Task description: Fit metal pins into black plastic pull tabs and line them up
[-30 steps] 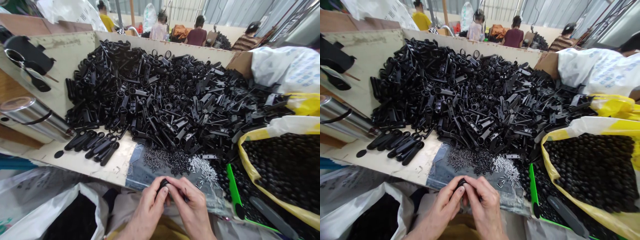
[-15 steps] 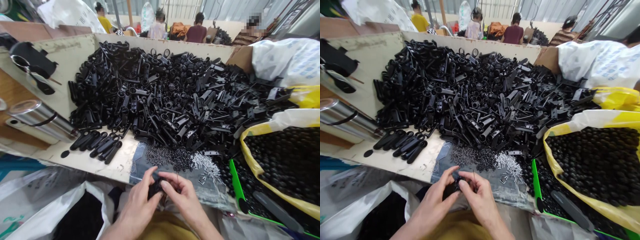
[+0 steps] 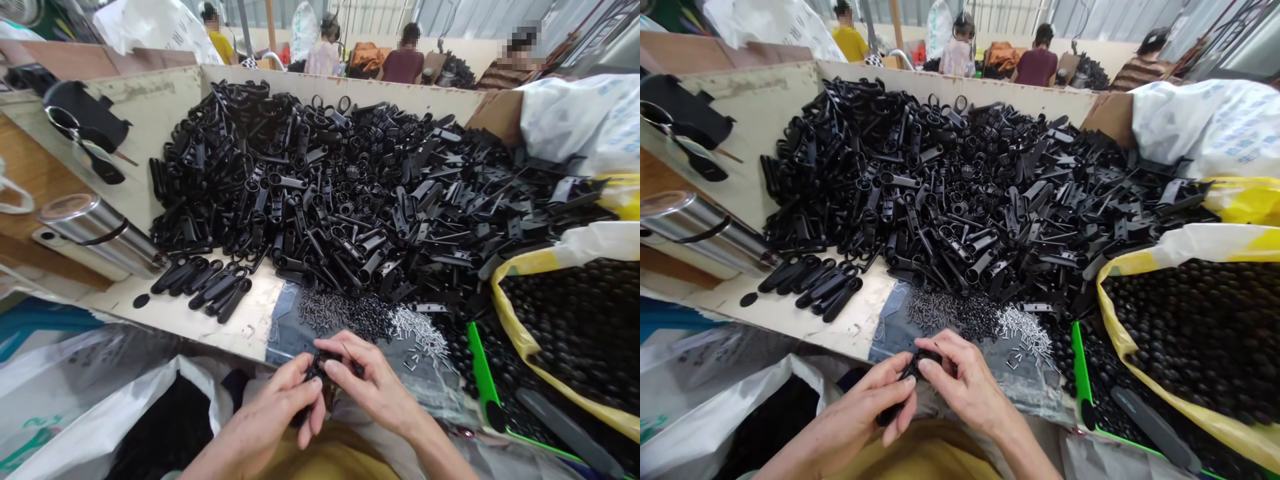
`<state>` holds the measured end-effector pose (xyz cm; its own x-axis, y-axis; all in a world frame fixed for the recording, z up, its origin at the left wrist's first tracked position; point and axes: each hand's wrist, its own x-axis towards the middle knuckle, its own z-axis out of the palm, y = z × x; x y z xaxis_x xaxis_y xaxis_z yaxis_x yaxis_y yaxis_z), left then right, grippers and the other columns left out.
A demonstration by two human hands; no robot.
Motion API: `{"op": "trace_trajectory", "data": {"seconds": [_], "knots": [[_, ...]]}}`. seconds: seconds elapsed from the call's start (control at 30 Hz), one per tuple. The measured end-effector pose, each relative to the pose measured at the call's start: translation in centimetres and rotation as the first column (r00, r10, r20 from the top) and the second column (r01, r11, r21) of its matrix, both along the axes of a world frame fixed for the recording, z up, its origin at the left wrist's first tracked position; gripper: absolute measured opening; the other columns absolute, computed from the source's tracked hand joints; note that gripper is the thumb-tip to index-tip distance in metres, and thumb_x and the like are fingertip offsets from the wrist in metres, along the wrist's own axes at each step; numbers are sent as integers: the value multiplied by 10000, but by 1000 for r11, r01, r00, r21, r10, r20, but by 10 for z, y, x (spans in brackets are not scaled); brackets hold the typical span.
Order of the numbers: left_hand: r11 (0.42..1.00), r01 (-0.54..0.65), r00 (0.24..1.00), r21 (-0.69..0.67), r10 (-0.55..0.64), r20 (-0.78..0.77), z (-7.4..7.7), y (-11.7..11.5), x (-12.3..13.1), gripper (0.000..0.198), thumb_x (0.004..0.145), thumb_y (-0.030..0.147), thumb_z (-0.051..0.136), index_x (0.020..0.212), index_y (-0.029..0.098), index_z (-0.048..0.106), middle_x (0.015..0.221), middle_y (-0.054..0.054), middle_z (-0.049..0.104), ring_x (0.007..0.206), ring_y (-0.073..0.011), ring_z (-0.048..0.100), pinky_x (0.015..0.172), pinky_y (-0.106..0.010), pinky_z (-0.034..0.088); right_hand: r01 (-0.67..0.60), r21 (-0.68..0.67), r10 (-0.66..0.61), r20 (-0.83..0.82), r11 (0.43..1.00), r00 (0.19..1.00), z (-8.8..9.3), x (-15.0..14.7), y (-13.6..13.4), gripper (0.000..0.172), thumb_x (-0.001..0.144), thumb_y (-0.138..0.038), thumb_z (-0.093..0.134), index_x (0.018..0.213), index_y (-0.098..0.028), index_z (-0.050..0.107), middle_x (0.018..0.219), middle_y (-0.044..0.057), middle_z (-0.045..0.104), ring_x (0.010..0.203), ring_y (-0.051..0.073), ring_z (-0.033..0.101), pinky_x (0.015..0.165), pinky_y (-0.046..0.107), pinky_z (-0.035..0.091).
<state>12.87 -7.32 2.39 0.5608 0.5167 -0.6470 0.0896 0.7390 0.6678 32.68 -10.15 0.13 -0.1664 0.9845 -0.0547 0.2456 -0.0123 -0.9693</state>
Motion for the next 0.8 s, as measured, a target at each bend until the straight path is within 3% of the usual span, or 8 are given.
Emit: {"op": "trace_trajectory", "data": {"seconds": [0.23, 0.47, 0.6, 0.7, 0.73, 0.8], "knots": [[999, -19, 1000, -45, 18, -24, -3, -2, 1, 1125, 703, 667, 770, 1480, 53, 236, 585, 79, 594, 488, -80, 344, 548, -274, 167, -78, 15, 78, 19, 997, 997, -3, 5, -1, 344, 1044, -372, 577, 1362, -299, 686, 1066, 47, 635, 932, 193, 609, 777, 328, 482], [1000, 14, 1000, -26, -14, -11, -7, -2, 2, 1131, 711, 687, 758, 1478, 35, 243, 603, 60, 613, 467, -68, 311, 554, -276, 181, -111, 15, 110, 20, 994, 994, -4, 7, 0, 347, 1045, -346, 570, 1372, -292, 676, 1059, 45, 626, 902, 183, 600, 743, 314, 480], [1000, 20, 998, 1, -20, -54, -9, -4, 0, 1107, 755, 687, 715, 1511, 42, 227, 611, 64, 609, 484, -77, 342, 593, -264, 266, -117, -1, 117, 19, 993, 993, 1, 7, -3, 354, 1044, -339, 567, 1381, -297, 667, 1090, 50, 632, 888, 173, 601, 741, 304, 483], [980, 104, 986, 170, -80, -145, -7, 2, 0, 777, 861, 636, 625, 1430, 144, 433, 665, 49, 611, 528, -108, 424, 616, -266, 350, -43, 2, 43, 15, 999, 999, 3, 12, -7, 395, 1016, -340, 601, 1409, -322, 638, 1158, 47, 628, 774, 140, 565, 679, 277, 471], [948, 138, 974, 288, -78, -213, -6, 6, 1, 610, 890, 587, 608, 1342, 186, 523, 721, 25, 643, 582, -130, 492, 639, -272, 385, 29, 17, -29, 19, 999, 999, 3, 14, -9, 387, 1002, -343, 615, 1387, -319, 653, 1137, 42, 629, 744, 135, 551, 661, 271, 463], [815, 222, 912, 535, 21, -410, -6, 15, 5, 322, 912, 467, 597, 1135, 237, 624, 835, -17, 710, 741, -190, 621, 710, -299, 438, 222, 63, -225, 42, 973, 974, -1, 22, -12, 296, 986, -356, 632, 1259, -289, 725, 1009, 26, 629, 705, 136, 533, 640, 267, 442]]}}
